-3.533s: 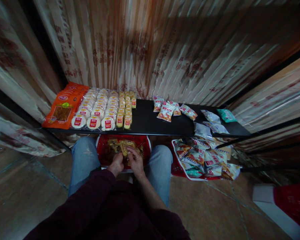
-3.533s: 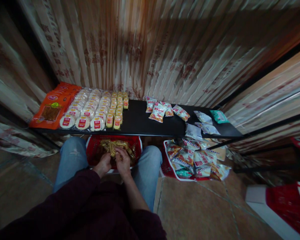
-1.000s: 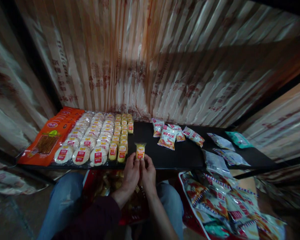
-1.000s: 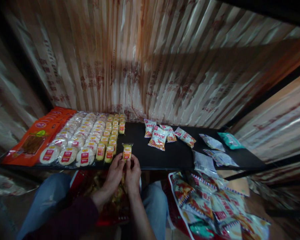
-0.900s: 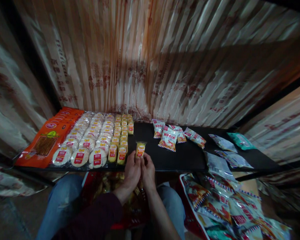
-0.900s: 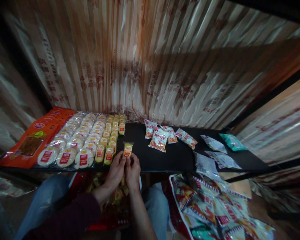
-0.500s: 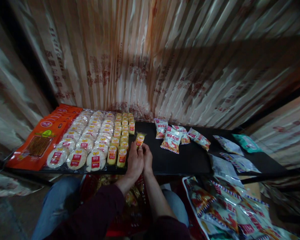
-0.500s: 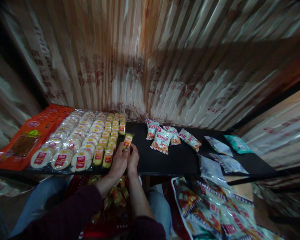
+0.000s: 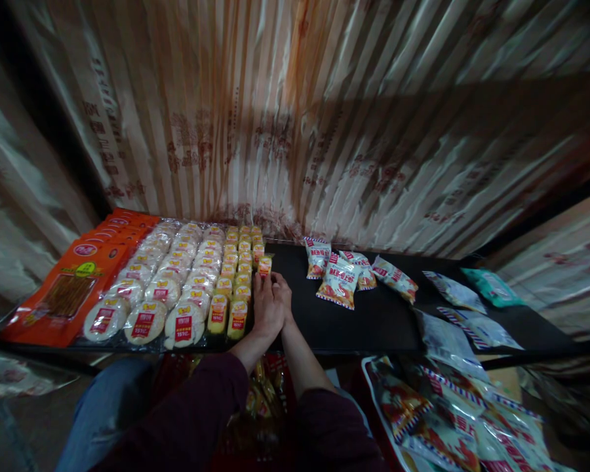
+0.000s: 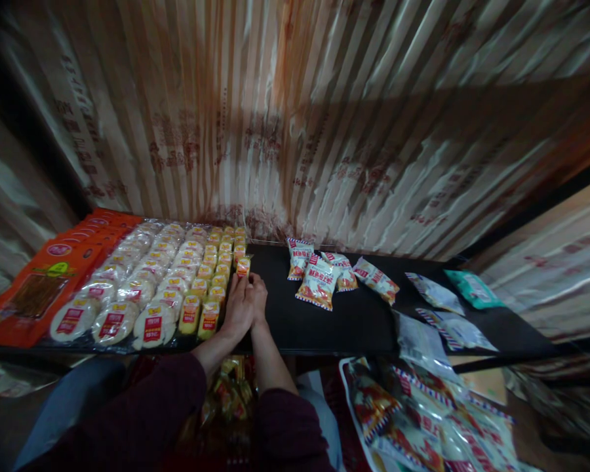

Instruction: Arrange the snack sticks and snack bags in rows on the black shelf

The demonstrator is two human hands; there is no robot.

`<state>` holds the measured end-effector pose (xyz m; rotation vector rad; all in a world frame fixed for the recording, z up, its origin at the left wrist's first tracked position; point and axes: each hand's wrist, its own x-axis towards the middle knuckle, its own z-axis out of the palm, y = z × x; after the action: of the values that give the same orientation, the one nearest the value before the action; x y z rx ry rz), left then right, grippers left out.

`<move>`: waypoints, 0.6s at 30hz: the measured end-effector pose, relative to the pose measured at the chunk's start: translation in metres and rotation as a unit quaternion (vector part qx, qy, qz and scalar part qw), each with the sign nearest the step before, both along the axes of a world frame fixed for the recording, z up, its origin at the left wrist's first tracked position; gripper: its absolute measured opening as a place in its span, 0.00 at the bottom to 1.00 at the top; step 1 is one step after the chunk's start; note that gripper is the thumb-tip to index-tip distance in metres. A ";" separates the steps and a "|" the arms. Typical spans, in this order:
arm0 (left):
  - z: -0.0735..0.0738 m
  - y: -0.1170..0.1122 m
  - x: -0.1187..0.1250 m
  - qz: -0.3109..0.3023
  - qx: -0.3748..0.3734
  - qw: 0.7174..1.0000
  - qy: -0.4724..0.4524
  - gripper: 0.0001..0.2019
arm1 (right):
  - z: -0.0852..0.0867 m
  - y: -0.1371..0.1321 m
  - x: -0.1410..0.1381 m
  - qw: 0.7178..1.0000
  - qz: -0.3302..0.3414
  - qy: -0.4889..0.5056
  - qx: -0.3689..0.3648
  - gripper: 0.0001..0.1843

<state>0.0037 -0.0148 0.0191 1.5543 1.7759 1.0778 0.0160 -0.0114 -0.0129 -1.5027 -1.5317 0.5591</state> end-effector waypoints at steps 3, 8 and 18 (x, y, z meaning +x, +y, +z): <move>-0.004 0.010 0.002 0.009 -0.016 1.000 0.017 0.24 | -0.005 0.008 -0.002 0.999 0.002 -0.031 0.009 0.16; -0.006 0.019 0.003 0.007 -0.017 0.999 0.041 0.18 | -0.012 0.017 -0.002 0.996 0.019 -0.079 0.026 0.18; 0.002 0.016 -0.001 -0.011 -0.002 0.997 0.079 0.22 | 0.005 0.023 0.000 0.984 0.019 -0.173 -0.040 0.15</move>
<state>0.0030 0.0013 0.0208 1.6935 1.8580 0.9627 0.0162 0.0114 -0.0079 -1.7016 -1.8241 0.3988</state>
